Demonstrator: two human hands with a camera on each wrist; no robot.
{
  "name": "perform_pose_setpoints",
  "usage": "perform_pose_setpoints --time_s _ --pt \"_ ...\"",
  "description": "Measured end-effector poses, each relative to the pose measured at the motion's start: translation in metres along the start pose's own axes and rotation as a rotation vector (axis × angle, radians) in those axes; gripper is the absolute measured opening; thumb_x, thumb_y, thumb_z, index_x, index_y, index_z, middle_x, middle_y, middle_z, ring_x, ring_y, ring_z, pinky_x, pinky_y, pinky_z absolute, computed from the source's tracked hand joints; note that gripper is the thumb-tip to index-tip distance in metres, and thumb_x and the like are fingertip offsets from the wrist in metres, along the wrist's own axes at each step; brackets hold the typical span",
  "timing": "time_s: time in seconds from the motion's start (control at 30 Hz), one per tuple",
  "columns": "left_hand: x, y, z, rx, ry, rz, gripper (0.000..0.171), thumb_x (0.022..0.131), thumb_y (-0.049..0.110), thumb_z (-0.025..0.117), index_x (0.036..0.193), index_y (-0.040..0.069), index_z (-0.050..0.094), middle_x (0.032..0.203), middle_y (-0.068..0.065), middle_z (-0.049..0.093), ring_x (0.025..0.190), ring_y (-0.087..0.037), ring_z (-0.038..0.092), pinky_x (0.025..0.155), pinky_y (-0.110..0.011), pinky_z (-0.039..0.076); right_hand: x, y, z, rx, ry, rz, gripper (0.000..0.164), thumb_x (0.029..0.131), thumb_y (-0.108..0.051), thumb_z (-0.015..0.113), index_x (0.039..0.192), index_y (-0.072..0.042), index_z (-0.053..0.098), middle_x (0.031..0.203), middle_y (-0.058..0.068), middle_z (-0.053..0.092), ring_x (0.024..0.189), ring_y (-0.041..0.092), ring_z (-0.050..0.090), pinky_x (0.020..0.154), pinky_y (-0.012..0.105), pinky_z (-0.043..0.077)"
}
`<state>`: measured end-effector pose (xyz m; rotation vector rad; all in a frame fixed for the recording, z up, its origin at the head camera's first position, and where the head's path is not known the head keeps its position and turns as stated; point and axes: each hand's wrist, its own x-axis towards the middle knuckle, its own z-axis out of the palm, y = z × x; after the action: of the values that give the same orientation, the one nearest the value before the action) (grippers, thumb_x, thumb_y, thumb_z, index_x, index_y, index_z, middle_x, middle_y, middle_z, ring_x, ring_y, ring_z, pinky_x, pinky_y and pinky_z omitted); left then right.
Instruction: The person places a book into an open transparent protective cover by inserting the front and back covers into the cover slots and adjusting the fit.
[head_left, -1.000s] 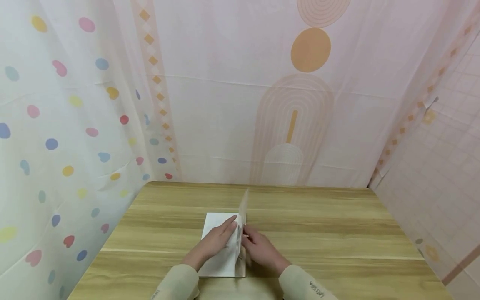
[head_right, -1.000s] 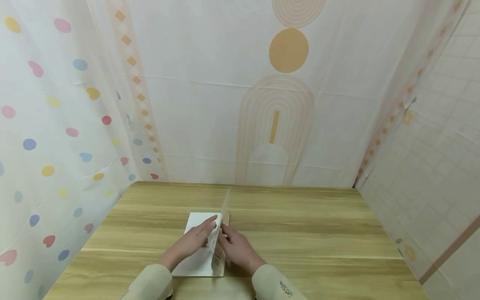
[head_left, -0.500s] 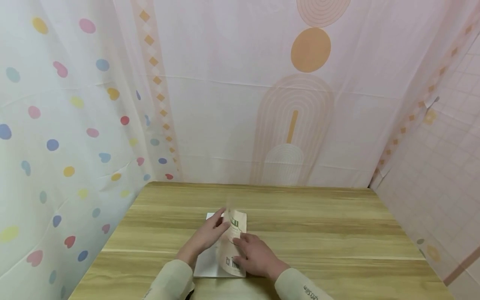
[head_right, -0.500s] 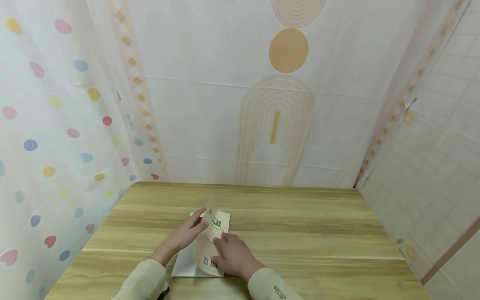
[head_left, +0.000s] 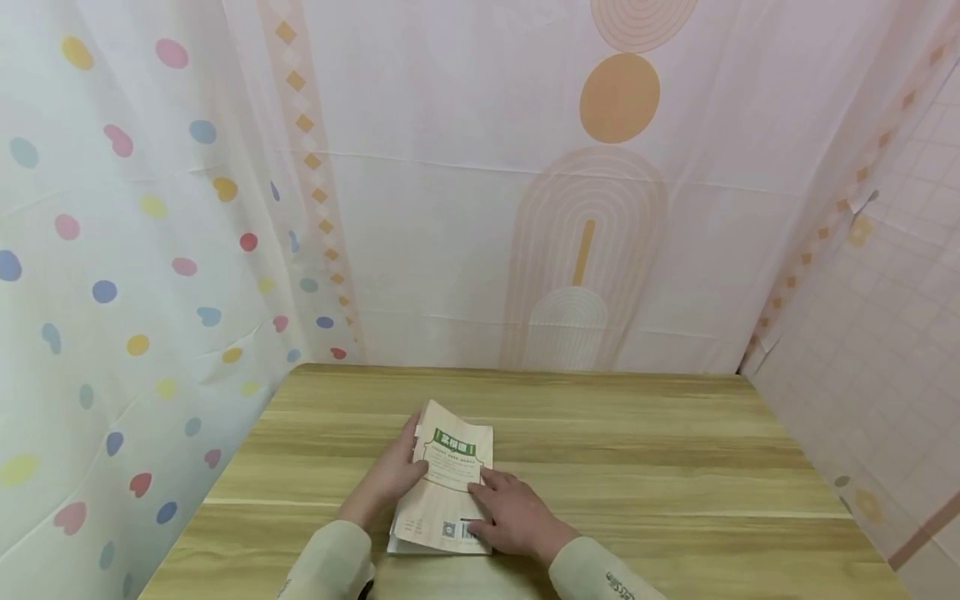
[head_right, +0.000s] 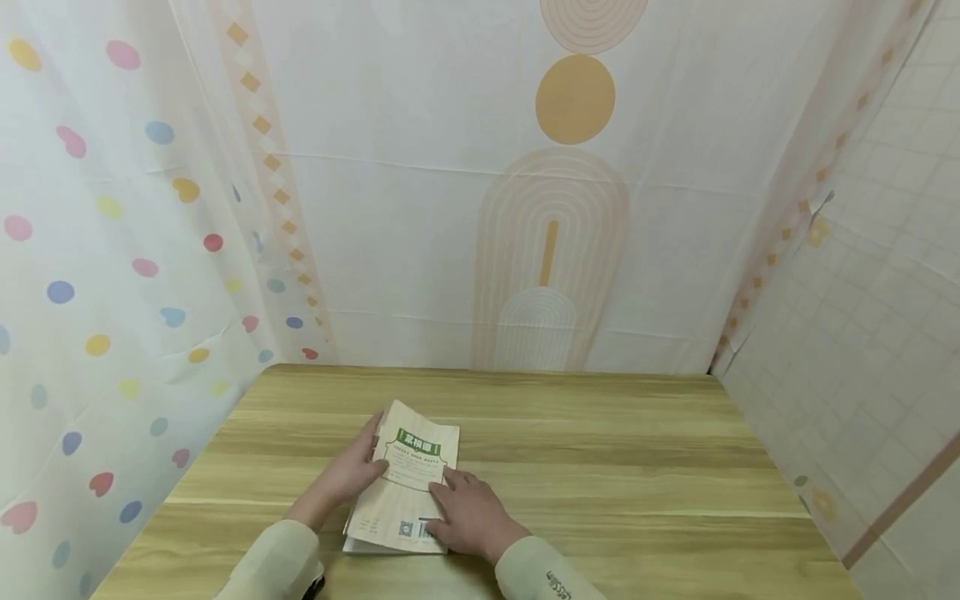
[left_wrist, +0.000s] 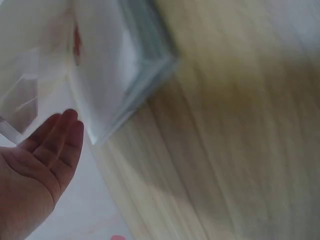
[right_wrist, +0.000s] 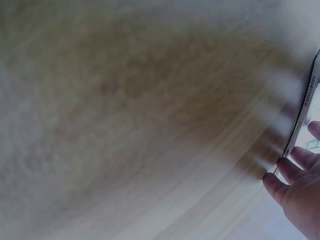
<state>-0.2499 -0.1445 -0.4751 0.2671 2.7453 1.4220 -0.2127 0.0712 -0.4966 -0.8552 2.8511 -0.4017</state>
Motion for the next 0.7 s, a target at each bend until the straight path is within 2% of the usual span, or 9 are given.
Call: perform_pose_setpoints --time_s 0.13,0.27,0.4,0.53,0.7 --pt "0.000 -0.007 0.002 0.092 -0.005 -0.002 0.086 0.081 -0.008 0.055 0.152 -0.003 0.006 0.151 -0.032 0.026 0.134 -0.045 0.028 0.110 -0.061 0.025 -0.002 0.000 0.000 -0.003 0.006 -0.005 0.057 0.092 -0.044 0.056 0.140 -0.014 0.050 0.150 0.015 0.038 0.133 0.032 0.035 0.107 0.053 0.036" --pt "0.000 -0.010 0.003 0.199 -0.010 -0.018 0.083 0.080 -0.006 0.055 0.150 -0.006 0.012 0.150 -0.032 0.026 0.133 -0.046 0.028 0.110 -0.061 0.026 -0.003 0.000 0.001 -0.014 0.017 -0.015 0.056 0.092 -0.043 0.055 0.139 -0.013 0.050 0.150 0.016 0.039 0.133 0.032 0.035 0.107 0.053 0.037" --pt "0.000 -0.012 0.004 0.304 -0.020 -0.053 0.074 0.080 -0.002 0.055 0.148 -0.007 0.024 0.147 -0.036 0.031 0.131 -0.049 0.029 0.109 -0.064 0.027 -0.003 0.000 0.002 -0.019 0.017 -0.014 0.056 0.092 -0.043 0.055 0.140 -0.013 0.049 0.150 0.015 0.038 0.134 0.032 0.035 0.107 0.052 0.037" --pt "-0.003 -0.014 0.006 0.427 -0.055 -0.108 0.061 0.087 0.006 0.053 0.144 -0.005 0.035 0.145 -0.038 0.029 0.131 -0.052 0.026 0.105 -0.071 0.025 -0.002 0.001 0.004 -0.031 0.018 -0.016 0.057 0.093 -0.044 0.054 0.140 -0.014 0.049 0.151 0.015 0.038 0.134 0.032 0.034 0.108 0.052 0.036" --pt "-0.011 -0.017 0.008 0.551 -0.147 -0.178 0.055 0.098 0.020 0.042 0.149 0.002 0.030 0.152 -0.035 0.017 0.136 -0.051 0.011 0.105 -0.076 0.010 -0.002 0.003 0.005 -0.041 0.025 -0.032 0.057 0.093 -0.045 0.053 0.140 -0.014 0.049 0.150 0.015 0.038 0.133 0.032 0.035 0.107 0.052 0.037"
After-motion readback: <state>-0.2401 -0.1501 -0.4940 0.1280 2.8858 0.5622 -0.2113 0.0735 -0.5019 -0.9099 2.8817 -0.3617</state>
